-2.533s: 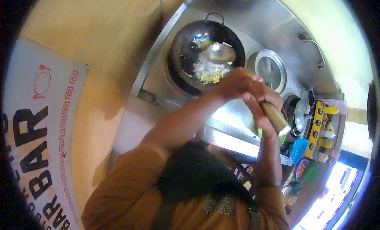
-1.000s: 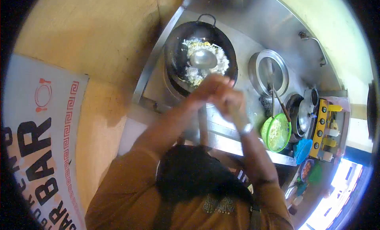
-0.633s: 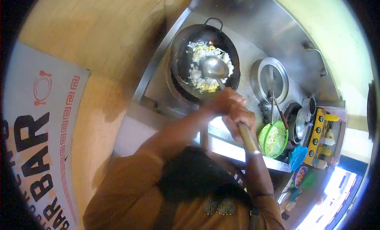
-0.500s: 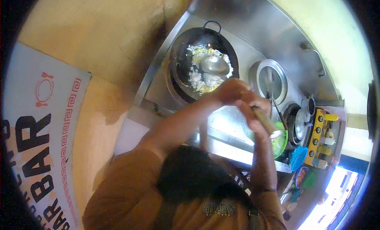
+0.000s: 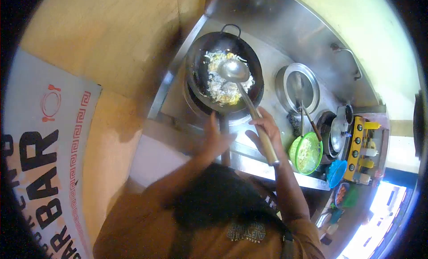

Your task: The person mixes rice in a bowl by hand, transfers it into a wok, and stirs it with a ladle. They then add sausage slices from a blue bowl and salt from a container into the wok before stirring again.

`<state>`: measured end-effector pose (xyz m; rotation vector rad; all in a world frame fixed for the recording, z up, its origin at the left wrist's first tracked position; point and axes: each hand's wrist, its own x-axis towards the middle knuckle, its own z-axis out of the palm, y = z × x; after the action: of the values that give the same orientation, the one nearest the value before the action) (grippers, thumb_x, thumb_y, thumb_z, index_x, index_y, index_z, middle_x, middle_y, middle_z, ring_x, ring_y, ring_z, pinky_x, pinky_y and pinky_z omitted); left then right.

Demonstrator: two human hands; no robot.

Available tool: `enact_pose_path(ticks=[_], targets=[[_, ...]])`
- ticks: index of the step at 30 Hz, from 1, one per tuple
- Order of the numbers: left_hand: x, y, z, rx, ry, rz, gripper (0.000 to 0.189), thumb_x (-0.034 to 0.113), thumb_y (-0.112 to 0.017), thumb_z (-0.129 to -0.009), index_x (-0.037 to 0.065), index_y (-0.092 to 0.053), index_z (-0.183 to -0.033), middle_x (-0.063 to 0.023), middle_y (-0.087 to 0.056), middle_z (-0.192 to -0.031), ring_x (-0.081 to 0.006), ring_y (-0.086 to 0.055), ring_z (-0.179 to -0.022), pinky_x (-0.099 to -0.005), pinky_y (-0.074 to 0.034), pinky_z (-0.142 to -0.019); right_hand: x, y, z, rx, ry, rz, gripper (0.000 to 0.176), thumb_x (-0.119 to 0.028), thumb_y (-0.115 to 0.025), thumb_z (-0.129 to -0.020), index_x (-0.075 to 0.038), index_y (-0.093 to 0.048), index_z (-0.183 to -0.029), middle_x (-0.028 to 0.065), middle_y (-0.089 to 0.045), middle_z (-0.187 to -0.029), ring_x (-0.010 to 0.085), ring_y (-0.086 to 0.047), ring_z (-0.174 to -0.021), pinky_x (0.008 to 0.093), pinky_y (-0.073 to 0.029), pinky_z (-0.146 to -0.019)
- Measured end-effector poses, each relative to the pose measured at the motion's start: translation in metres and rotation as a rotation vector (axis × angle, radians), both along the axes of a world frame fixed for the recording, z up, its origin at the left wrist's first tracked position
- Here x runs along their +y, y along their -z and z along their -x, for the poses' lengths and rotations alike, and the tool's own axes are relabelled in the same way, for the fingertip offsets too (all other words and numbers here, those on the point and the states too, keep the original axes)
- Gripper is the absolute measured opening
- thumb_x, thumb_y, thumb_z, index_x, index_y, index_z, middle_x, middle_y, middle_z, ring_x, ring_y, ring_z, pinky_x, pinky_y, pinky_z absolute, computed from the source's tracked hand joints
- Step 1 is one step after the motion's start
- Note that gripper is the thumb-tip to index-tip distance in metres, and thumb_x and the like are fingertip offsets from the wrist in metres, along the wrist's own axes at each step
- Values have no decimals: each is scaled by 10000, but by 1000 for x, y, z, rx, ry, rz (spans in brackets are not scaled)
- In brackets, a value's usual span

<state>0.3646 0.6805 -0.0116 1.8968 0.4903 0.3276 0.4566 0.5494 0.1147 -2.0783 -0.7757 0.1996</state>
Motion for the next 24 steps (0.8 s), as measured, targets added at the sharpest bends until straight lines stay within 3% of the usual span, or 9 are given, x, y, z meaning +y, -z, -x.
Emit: enact_pose_path(ticks=[1,2,4,5,8,13,17,22,24], targets=[[-8,43,30,160,32,260,668,160,-694,-795,41,-336,-1346,-149,-586,-1056,-304,-565,-997,-445,-472,-856,-14,20,6,-18,-24,36,440,-31,-739,-741,-147,-600,-1142,189,-395,-1383,360,-474,-1221,399,-492,-898],[-15,55,42,218,137,470,615,169,-685,-809,38,-368,-1319,-139,-595,-1029,-289,-585,-953,-431,-496,-807,-24,32,10,-1,-22,34,440,-31,-739,-741,-147,-600,-1142,189,-395,-1383,360,-474,-1221,399,-492,-898],[-29,45,52,451,220,986,433,185,-653,-847,44,-453,-1205,-101,-607,-913,-245,-611,-817,-384,-523,-679,-34,46,11,1283,287,-759,524,-139,-692,-803,-129,-488,-1285,206,-380,-1391,395,-472,-1209,431,-499,-899],[-33,32,54,601,208,1306,308,193,-630,-872,53,-506,-1117,-72,-608,-824,-215,-618,-726,-351,-527,-599,-25,25,14,1302,285,-675,587,-235,-592,-883,-94,-337,-1393,224,-379,-1383,410,-473,-1199,467,-501,-892],[-26,32,58,504,323,1368,172,227,-618,-890,88,-534,-948,-37,-571,-708,-186,-599,-665,-338,-512,-582,-36,23,18,1345,-208,-544,559,-215,-492,-941,-125,-256,-1441,233,-428,-1317,401,-504,-1161,473,-506,-870],[20,19,80,470,382,1378,189,269,-598,-908,93,-531,-927,-49,-560,-686,-203,-600,-625,-385,-539,-664,-27,18,43,1686,70,-872,642,-104,-455,-940,-202,-129,-1484,178,-517,-1133,184,-563,-757,292,-500,-601],[32,42,67,491,274,1514,220,306,-585,-914,95,-535,-952,-50,-587,-727,-212,-608,-641,-426,-548,-709,-48,3,19,904,209,39,694,-139,-552,-905,-162,-172,-1486,21,-482,-680,80,-444,-528,241,-385,-420],[27,11,50,385,189,1412,222,307,-604,-901,100,-534,-941,-37,-577,-722,-194,-590,-599,-372,-536,-599,-28,18,-45,-2,-60,552,671,-119,-506,-875,-121,-188,-1466,281,-633,-902,431,-638,-821,489,-512,-758],[29,17,42,504,194,1253,193,263,-624,-884,99,-535,-933,-29,-565,-695,-170,-559,-542,-341,-506,-515,-28,19,-36,-39,-152,737,681,-114,-506,-869,-125,-179,-1466,278,-633,-905,425,-638,-820,493,-514,-753]])
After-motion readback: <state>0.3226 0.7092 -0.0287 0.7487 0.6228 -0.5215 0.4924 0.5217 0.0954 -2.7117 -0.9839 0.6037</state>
